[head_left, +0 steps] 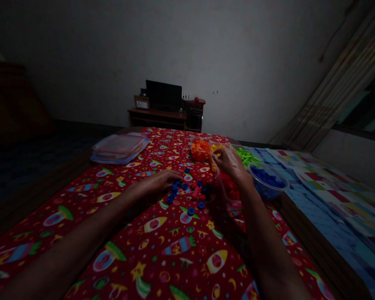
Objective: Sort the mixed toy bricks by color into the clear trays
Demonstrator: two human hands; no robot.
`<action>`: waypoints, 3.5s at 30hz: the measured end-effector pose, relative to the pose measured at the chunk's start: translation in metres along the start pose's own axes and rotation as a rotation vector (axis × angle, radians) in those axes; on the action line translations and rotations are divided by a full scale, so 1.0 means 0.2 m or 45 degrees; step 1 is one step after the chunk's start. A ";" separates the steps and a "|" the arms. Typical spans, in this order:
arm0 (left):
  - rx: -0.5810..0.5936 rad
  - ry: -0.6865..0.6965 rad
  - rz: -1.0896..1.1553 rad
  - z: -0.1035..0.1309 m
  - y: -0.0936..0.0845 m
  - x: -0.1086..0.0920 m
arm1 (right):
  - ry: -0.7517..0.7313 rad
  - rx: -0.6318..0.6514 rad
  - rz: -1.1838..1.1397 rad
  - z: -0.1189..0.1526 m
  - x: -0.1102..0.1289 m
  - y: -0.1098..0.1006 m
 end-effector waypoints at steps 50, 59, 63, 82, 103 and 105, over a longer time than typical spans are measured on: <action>0.416 -0.459 -0.205 0.18 -0.15 0.03 | 0.623 -0.350 0.203 0.14 -0.64 -0.40; 0.304 -0.368 -0.215 0.15 -0.11 0.00 | 0.305 -0.357 0.117 0.07 -0.38 -0.34; 0.306 -0.354 -0.304 0.14 -0.10 -0.01 | 0.045 -0.188 -0.028 0.03 -0.05 -0.16; -0.091 -0.147 -0.434 0.14 0.03 -0.19 | -0.231 0.173 0.061 0.06 0.23 0.12; -0.159 -0.563 0.883 0.06 -0.07 -0.05 | -0.643 0.326 -0.520 0.10 0.35 0.22; -0.205 -0.478 0.485 0.07 -0.10 -0.03 | -0.531 0.220 -0.420 0.05 0.26 0.15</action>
Point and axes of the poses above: each hand's wrist, its own z-axis away from the middle knuckle, its own y-axis out of the palm, x = y × z, the point moved 5 cm from there along -z, towards the middle knuckle, and after that the axes turned 7 degrees about -z, right-handed, at the moved point
